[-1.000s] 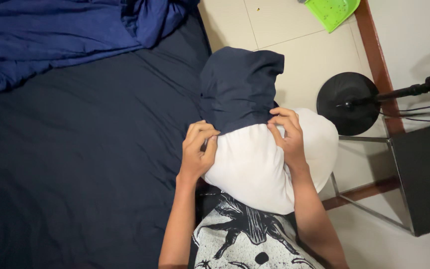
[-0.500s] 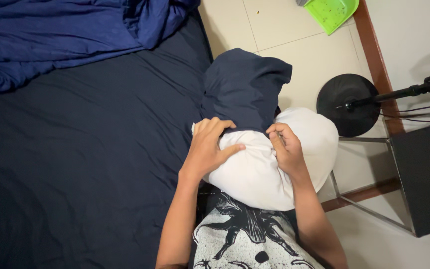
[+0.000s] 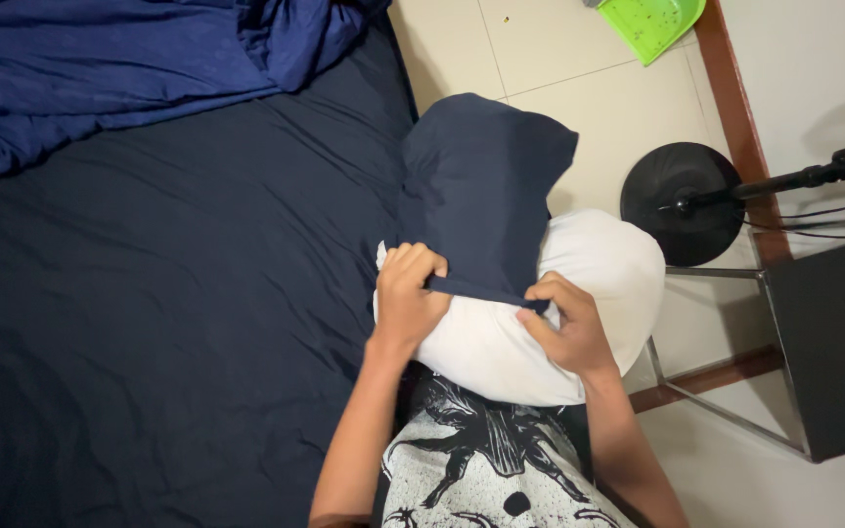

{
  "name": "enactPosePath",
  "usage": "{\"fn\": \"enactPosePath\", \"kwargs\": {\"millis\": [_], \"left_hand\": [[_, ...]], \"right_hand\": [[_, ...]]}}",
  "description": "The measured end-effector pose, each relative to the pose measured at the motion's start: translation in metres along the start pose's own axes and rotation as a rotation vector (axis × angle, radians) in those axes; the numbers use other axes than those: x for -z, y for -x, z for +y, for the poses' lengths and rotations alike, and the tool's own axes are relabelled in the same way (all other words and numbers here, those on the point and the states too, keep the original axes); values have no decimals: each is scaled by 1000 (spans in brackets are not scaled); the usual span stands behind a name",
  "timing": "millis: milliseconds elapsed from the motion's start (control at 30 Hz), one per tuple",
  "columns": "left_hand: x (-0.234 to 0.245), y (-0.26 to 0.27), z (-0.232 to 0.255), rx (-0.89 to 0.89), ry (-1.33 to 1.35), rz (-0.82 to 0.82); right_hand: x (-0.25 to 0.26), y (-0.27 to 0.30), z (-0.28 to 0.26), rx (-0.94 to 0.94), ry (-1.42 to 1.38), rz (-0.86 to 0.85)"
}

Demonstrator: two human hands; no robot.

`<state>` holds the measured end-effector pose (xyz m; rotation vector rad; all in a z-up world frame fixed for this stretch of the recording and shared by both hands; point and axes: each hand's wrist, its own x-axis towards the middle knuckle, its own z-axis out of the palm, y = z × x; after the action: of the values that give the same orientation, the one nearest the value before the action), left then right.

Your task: The person puts a pillowcase onto a pillow by pulling the fabric over the pillow and smoothing it down by hand.

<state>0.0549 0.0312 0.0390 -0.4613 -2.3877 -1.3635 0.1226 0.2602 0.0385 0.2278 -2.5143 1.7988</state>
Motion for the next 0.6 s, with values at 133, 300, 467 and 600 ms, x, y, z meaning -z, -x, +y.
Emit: {"fn": "enactPosePath", "kwargs": {"millis": [133,300,467,600], "left_hand": [[38,-8,-6,10,233,-238],[62,-6,-21,51,313,-312],[54,4,-43,182,326,-347],[40,13,-55,214,294,-323]], "right_hand": [[1,-13,-13,95,107,74],[7,-28,-33,74,128,84],[-4,-32,-43,-4,262,-59],[-18,-18,-47,3,535,55]]}}
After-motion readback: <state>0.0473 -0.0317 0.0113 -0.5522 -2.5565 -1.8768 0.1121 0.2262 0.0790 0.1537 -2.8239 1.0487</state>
